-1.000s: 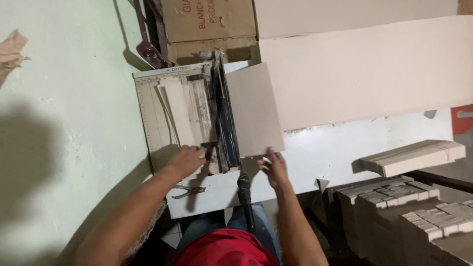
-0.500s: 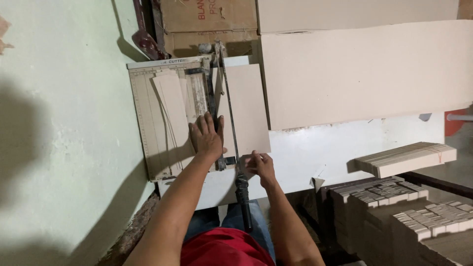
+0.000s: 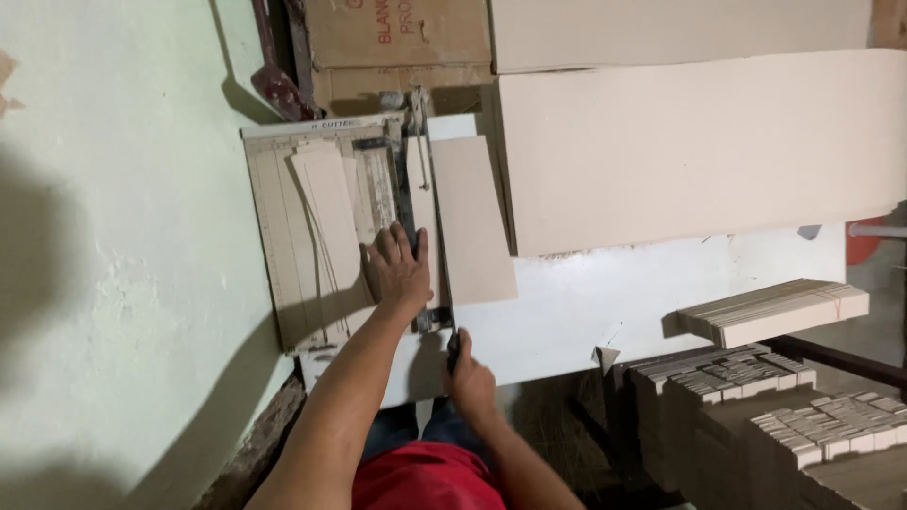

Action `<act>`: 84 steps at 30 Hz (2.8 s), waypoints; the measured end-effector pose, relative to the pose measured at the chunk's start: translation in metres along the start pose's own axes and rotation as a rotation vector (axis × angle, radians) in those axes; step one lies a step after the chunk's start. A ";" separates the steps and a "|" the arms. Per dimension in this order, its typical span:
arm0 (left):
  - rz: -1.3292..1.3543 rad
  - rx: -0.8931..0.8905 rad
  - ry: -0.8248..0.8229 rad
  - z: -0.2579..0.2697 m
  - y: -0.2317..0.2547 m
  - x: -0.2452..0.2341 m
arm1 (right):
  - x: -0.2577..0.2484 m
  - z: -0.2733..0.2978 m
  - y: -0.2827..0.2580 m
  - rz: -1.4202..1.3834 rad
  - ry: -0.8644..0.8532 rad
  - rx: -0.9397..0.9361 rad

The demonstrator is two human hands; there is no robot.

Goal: The person uses a manual paper cutter to trim large sheets of paper. They align the paper against the guide, pull down the lever to cut, and then stack the cut pieces on a nearby table.

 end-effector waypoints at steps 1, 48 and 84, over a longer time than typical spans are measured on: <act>0.033 0.026 0.045 0.003 -0.001 -0.001 | 0.007 -0.006 0.002 0.069 0.025 -0.053; 0.007 0.038 0.068 0.001 0.000 -0.002 | -0.139 -0.070 0.003 0.009 0.006 0.092; -0.412 0.721 0.225 -0.013 -0.021 0.098 | -0.110 -0.077 0.017 -0.205 -0.101 0.158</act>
Point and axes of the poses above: each hand's wrist, its own z-axis away from the middle knuckle, its own x-axis out of the palm, y = z × x, the point moved 3 cm from there along -z, towards the middle knuckle, and after that the axes turned 11 degrees about z, right-handed, at the moved point
